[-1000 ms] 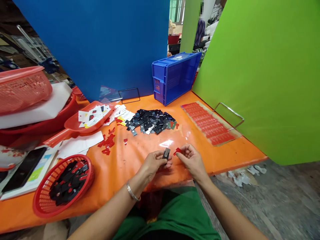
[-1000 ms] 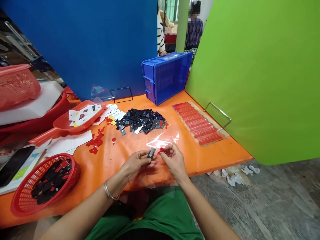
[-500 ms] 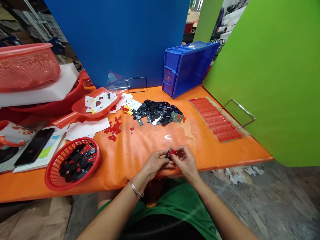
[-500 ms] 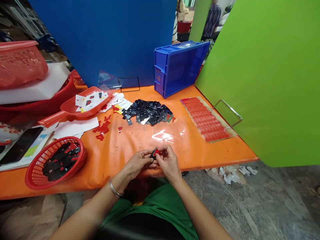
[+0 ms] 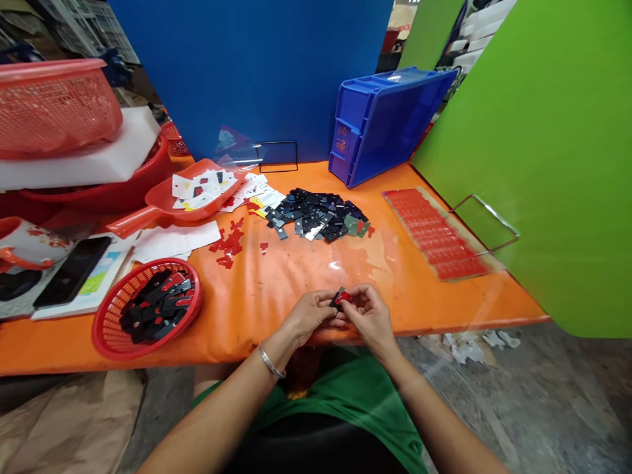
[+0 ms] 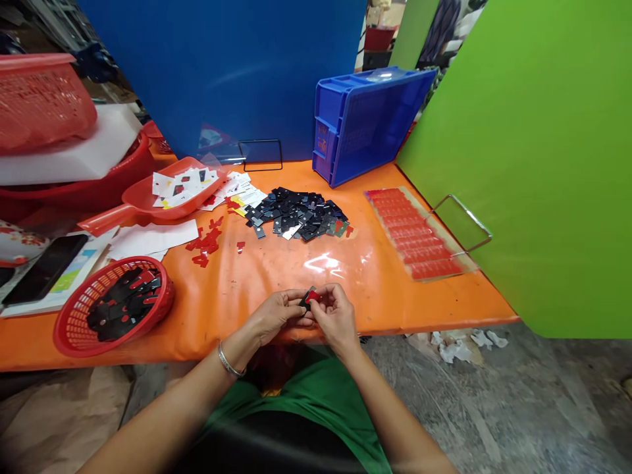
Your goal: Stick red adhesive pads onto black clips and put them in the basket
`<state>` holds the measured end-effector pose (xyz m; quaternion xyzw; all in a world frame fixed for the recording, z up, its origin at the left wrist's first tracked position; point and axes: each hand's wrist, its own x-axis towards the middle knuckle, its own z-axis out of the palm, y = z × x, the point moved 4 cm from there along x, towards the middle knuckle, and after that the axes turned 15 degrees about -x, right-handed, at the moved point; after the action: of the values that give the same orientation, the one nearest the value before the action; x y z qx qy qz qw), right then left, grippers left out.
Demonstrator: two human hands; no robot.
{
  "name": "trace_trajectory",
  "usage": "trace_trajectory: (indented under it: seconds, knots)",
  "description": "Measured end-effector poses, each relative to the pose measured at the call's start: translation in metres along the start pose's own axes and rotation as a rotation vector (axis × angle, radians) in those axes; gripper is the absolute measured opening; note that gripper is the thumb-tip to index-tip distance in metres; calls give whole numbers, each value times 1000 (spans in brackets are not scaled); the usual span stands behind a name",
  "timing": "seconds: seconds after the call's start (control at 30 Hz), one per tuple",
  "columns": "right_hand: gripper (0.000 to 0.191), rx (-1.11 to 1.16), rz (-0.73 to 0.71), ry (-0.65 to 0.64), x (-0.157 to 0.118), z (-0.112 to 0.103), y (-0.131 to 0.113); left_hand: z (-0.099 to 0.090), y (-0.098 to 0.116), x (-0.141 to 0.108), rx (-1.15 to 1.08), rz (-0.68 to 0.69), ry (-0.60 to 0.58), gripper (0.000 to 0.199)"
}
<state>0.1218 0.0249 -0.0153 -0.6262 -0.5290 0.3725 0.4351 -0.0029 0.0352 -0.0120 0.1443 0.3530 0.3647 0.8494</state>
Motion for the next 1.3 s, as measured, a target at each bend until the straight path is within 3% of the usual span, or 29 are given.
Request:
trace_trajectory:
  seconds: [1.3]
  knots:
    - [22,17,14,-5,1,0,-1,1,1,-1,4,-13,13,37]
